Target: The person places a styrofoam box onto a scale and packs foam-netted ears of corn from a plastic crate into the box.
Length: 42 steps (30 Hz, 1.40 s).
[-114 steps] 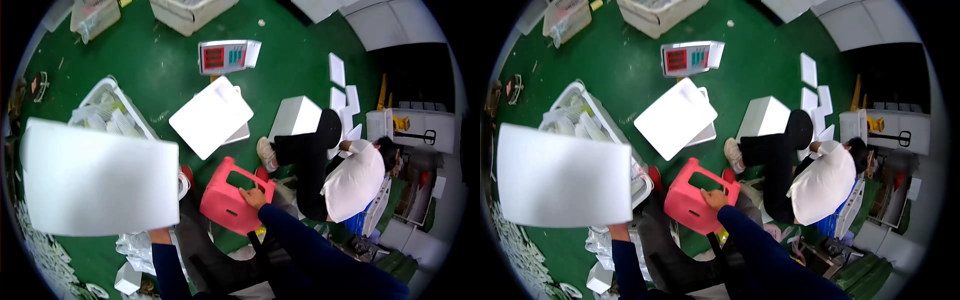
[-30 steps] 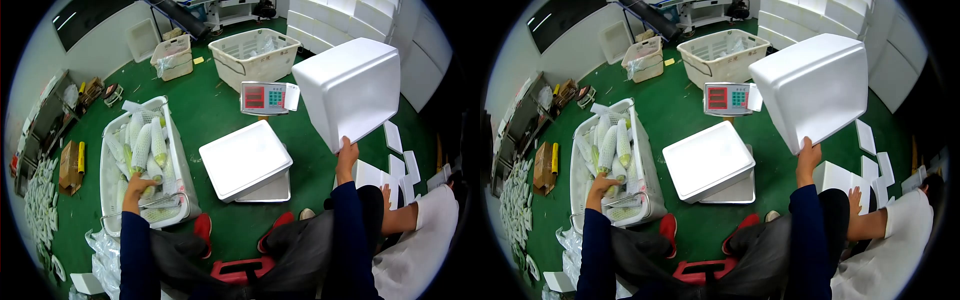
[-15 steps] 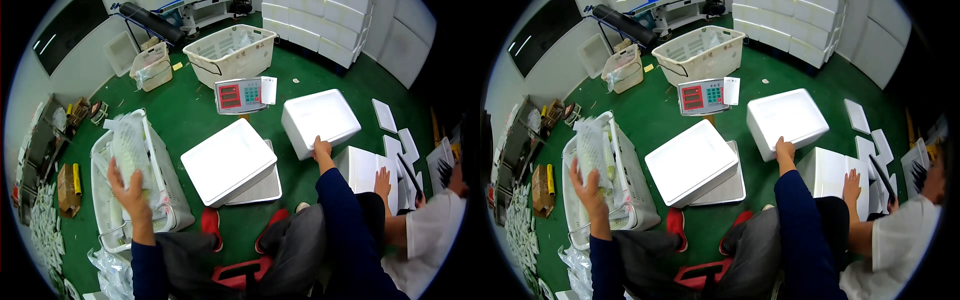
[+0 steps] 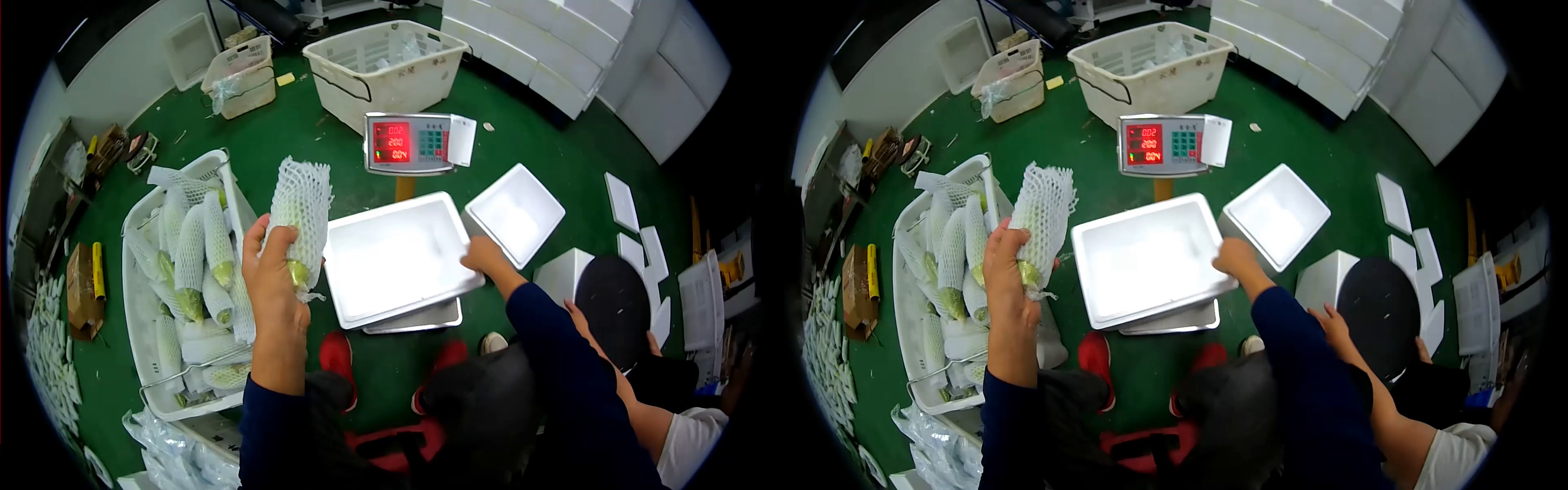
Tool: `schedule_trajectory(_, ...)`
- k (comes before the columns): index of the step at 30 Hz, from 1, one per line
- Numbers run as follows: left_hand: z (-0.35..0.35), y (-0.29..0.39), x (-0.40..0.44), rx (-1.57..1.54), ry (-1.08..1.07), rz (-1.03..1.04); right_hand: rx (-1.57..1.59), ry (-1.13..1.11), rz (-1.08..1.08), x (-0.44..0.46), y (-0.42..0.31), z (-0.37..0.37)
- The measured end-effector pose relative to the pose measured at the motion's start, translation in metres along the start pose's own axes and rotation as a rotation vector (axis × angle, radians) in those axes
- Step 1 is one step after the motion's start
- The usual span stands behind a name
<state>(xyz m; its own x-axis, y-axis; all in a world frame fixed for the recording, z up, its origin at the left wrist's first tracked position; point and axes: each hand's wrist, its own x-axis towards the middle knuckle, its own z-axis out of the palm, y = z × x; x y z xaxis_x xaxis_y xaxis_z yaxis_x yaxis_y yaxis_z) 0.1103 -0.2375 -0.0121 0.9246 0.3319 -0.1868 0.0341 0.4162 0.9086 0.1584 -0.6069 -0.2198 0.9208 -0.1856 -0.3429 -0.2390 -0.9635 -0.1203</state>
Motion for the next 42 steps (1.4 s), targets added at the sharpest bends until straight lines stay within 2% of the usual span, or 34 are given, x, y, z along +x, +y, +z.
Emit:
schedule_trajectory(2, -0.004, 0.000, 0.004, 0.031, 0.016, 0.031, -0.079, -0.077, -0.029, -0.002, 0.022, 0.003)
schedule_trajectory(5, -0.009, -0.001, 0.000, 0.158, -0.056, 0.053, -0.034, -0.412, 0.162, -0.036, -0.006, -0.045)
schedule_trajectory(8, -0.009, -0.012, -0.006, 0.320, -0.276, 0.171, -0.014, 0.115, 0.098, -0.031, -0.006, -0.047)
schedule_trajectory(9, -0.004, -0.022, -0.006, 0.326, -0.305, 0.168, 0.075, 0.212, 0.135, -0.027, -0.013, -0.056)
schedule_trajectory(10, 0.002, -0.036, -0.005, 0.338, -0.340, 0.162, 0.329, 0.032, 0.162, -0.013, -0.016, -0.065)
schedule_trajectory(11, 0.009, -0.050, -0.008, 0.544, -0.333, 0.269, 0.932, -0.125, 0.132, -0.035, -0.041, -0.074)
schedule_trajectory(12, 0.019, -0.067, -0.013, 0.746, -0.325, 0.374, 1.215, -0.349, -0.021, -0.043, -0.061, -0.069)
schedule_trajectory(14, 0.039, -0.112, -0.029, 0.735, -0.385, 0.470, 1.363, -0.648, -0.197, -0.090, -0.121, -0.080)
schedule_trajectory(16, 0.057, -0.125, -0.045, 0.990, -0.427, 0.444, 1.937, -0.502, -0.123, -0.061, -0.139, -0.046)
schedule_trajectory(17, 0.055, -0.123, -0.031, 0.971, -0.586, 0.384, 1.990, -0.566, -0.066, -0.055, -0.127, -0.046)
schedule_trajectory(18, 0.045, -0.140, 0.018, 0.714, -0.839, 0.297, 2.038, -0.630, 0.000, -0.062, -0.117, -0.063)
schedule_trajectory(19, 0.044, -0.110, 0.042, 0.724, -0.837, -0.031, 1.913, -0.607, -0.014, -0.054, -0.108, -0.062)
schedule_trajectory(20, 0.038, -0.105, 0.063, 1.047, -0.501, 0.057, 1.783, -0.528, 0.059, -0.053, -0.109, -0.064)
schedule_trajectory(21, 0.025, -0.111, 0.084, 1.294, -0.333, 0.222, 1.703, -0.511, 0.057, -0.039, -0.104, -0.049)
schedule_trajectory(22, 0.006, -0.129, 0.106, 1.382, -0.296, 0.166, 1.623, -0.502, 0.065, -0.027, -0.099, -0.031)
schedule_trajectory(23, -0.010, -0.144, 0.117, 1.416, -0.316, -0.012, 1.577, -0.535, 0.098, -0.021, -0.102, -0.021)
schedule_trajectory(27, -0.036, -0.189, 0.131, 1.523, -0.392, -0.328, 1.469, -0.662, 0.216, 0.013, -0.135, 0.015)
schedule_trajectory(29, -0.029, -0.190, 0.128, 1.536, -0.386, -0.283, 1.450, -0.710, 0.259, 0.032, -0.152, 0.043)
schedule_trajectory(32, -0.030, -0.208, 0.126, 1.581, -0.410, -0.185, 1.380, -0.663, 0.203, 0.047, -0.171, 0.101)
schedule_trajectory(35, -0.027, -0.202, 0.122, 1.543, -0.459, -0.195, 0.944, -0.492, 0.087, 0.052, -0.184, 0.128)
schedule_trajectory(37, -0.028, -0.197, 0.125, 1.540, -0.489, -0.203, 0.528, -0.390, -0.026, 0.055, -0.191, 0.115)
schedule_trajectory(41, -0.031, -0.183, 0.127, 1.511, -0.539, -0.136, 0.226, -0.281, -0.136, 0.065, -0.173, 0.077)
schedule_trajectory(42, -0.032, -0.184, 0.128, 1.509, -0.552, -0.116, 0.281, -0.379, -0.140, 0.060, -0.171, 0.071)
